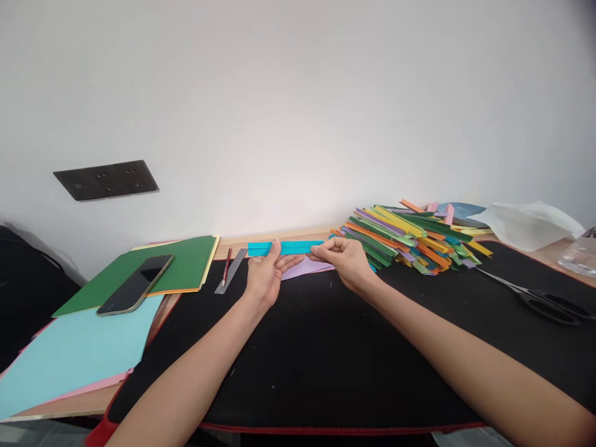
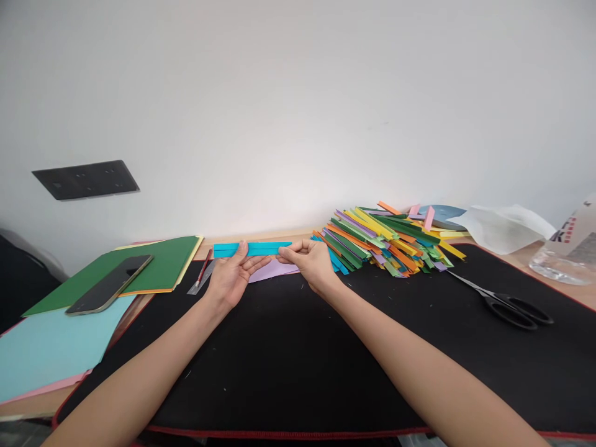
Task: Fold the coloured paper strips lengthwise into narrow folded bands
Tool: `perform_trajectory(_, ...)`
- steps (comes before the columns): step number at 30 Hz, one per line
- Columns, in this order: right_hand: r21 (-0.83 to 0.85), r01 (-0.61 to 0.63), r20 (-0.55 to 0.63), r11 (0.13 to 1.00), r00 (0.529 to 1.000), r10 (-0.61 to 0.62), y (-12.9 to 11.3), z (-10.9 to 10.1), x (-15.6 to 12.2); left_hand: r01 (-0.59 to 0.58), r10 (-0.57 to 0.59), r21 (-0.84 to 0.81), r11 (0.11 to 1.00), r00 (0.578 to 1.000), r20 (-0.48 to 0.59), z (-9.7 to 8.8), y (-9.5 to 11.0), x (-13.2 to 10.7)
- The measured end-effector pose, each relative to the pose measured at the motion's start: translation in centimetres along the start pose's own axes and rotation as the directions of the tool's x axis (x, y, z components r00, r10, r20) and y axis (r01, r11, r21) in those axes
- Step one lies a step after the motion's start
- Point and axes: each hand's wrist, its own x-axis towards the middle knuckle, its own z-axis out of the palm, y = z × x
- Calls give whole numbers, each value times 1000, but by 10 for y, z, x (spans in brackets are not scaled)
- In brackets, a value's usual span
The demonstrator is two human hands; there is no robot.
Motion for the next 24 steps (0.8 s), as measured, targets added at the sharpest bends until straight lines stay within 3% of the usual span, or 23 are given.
perform_trajectory(12, 63, 40, -15, 997, 999, -39, -5, 4, -3, -68, 66, 64, 996, 997, 40, 1, 1, -4)
perform_trajectory(17, 71, 62, -6, 996, 998, -62, -4, 5, -3, -50, 43, 113, 992, 997, 59, -2, -3, -3)
perform_trajectory(24, 81, -33, 98, 996, 995, 25, -8, -1, -2, -64, 52, 99, 993, 992, 117, -6, -1, 1)
